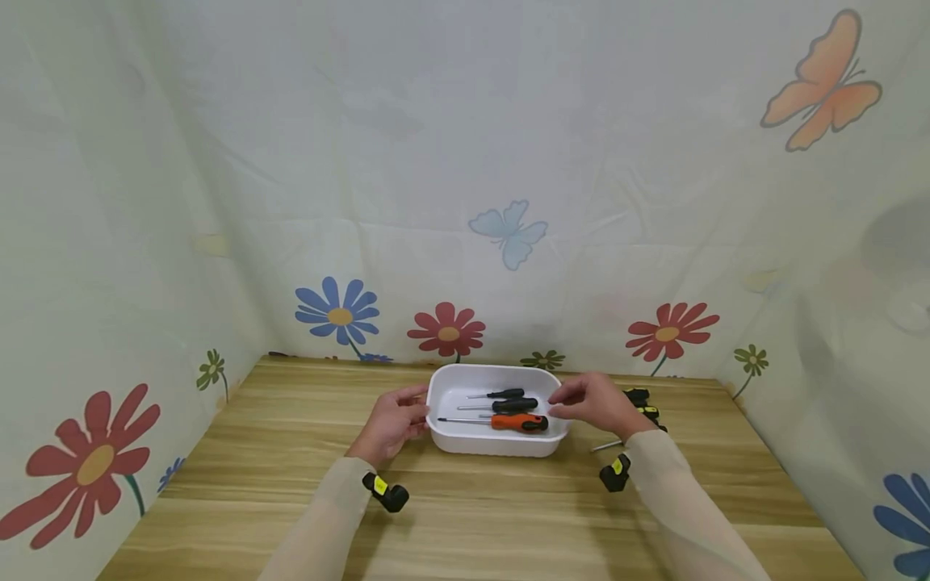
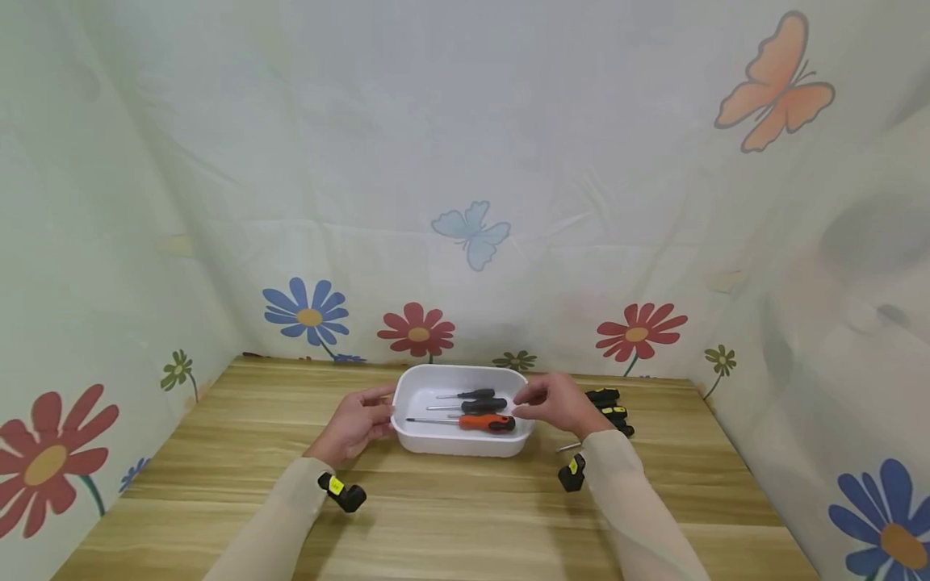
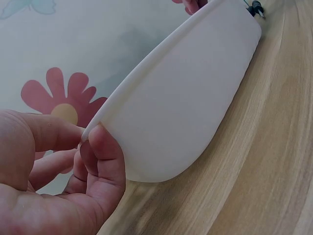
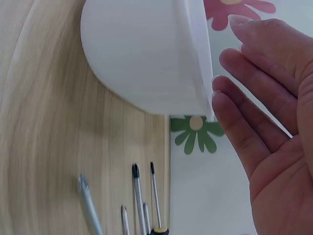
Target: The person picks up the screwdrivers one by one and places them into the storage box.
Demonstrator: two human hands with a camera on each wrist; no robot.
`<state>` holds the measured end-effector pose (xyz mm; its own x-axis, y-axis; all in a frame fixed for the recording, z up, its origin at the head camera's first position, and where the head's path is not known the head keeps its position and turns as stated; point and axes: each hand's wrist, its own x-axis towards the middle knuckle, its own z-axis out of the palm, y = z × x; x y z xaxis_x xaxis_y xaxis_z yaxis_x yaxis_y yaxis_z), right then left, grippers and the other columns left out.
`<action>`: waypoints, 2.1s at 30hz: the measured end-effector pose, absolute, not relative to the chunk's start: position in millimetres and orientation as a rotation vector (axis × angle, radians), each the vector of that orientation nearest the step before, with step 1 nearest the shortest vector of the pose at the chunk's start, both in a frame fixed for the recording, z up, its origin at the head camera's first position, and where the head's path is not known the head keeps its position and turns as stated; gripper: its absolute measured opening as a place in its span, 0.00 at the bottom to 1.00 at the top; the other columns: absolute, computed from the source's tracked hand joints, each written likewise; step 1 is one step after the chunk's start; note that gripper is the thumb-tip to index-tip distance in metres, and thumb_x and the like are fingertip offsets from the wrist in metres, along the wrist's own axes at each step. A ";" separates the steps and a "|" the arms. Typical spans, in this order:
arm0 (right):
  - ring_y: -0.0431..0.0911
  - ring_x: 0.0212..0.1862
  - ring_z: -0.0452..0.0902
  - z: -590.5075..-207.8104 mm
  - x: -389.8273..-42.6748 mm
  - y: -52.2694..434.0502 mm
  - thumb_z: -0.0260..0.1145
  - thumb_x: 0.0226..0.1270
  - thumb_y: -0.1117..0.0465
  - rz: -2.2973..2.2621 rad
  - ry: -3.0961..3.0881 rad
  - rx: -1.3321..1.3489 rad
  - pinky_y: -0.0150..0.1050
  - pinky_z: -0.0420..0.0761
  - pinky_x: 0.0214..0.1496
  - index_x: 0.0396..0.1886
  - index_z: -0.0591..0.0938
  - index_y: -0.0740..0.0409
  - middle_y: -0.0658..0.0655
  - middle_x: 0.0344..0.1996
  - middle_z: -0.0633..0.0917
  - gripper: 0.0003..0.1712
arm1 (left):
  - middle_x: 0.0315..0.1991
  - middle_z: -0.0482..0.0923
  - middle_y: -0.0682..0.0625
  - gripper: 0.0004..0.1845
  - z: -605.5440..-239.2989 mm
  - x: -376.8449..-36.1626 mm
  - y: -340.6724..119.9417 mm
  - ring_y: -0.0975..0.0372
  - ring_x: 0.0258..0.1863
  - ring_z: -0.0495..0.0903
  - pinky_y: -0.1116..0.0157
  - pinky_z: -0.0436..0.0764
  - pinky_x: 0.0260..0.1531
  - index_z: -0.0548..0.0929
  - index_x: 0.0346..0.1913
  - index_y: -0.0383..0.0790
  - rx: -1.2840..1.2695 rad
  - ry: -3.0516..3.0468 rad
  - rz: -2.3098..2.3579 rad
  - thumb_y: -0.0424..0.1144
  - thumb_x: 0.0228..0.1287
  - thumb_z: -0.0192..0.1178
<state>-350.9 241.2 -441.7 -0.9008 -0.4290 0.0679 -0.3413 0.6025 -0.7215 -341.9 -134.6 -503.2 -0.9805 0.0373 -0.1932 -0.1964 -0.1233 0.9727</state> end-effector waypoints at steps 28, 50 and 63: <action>0.45 0.45 0.88 -452.1 -331.5 321.6 0.76 0.64 0.56 -1.437 2.696 -0.655 0.32 0.86 0.46 0.50 0.89 0.56 0.68 0.50 0.88 0.16 | 0.57 0.75 0.33 0.26 -502.8 -340.3 -137.4 0.55 0.36 0.81 0.61 0.86 0.42 0.76 0.70 0.39 -0.176 1.963 2.201 0.25 0.71 0.57; 0.48 0.51 0.86 -452.7 -323.4 372.7 0.75 0.64 0.57 -1.386 2.733 -0.555 0.32 0.85 0.46 0.55 0.86 0.66 0.68 0.56 0.84 0.23 | 0.57 0.76 0.33 0.25 -501.8 -340.7 -137.9 0.56 0.35 0.81 0.61 0.87 0.41 0.76 0.70 0.39 -0.197 1.963 2.202 0.26 0.72 0.58; 0.33 0.44 0.82 -477.9 -327.8 403.1 0.76 0.63 0.54 -1.300 2.861 -0.383 0.30 0.84 0.44 0.51 0.88 0.62 0.65 0.51 0.88 0.21 | 0.56 0.76 0.32 0.25 -502.7 -341.0 -135.8 0.57 0.33 0.80 0.64 0.85 0.36 0.75 0.70 0.34 -0.182 1.923 2.246 0.24 0.71 0.56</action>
<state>-327.8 403.1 -477.9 -0.9705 -0.2086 0.1212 -0.2285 0.6336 -0.7392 -341.0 -135.8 -502.7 -0.9765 0.0560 -0.2081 -0.2143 -0.1483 0.9655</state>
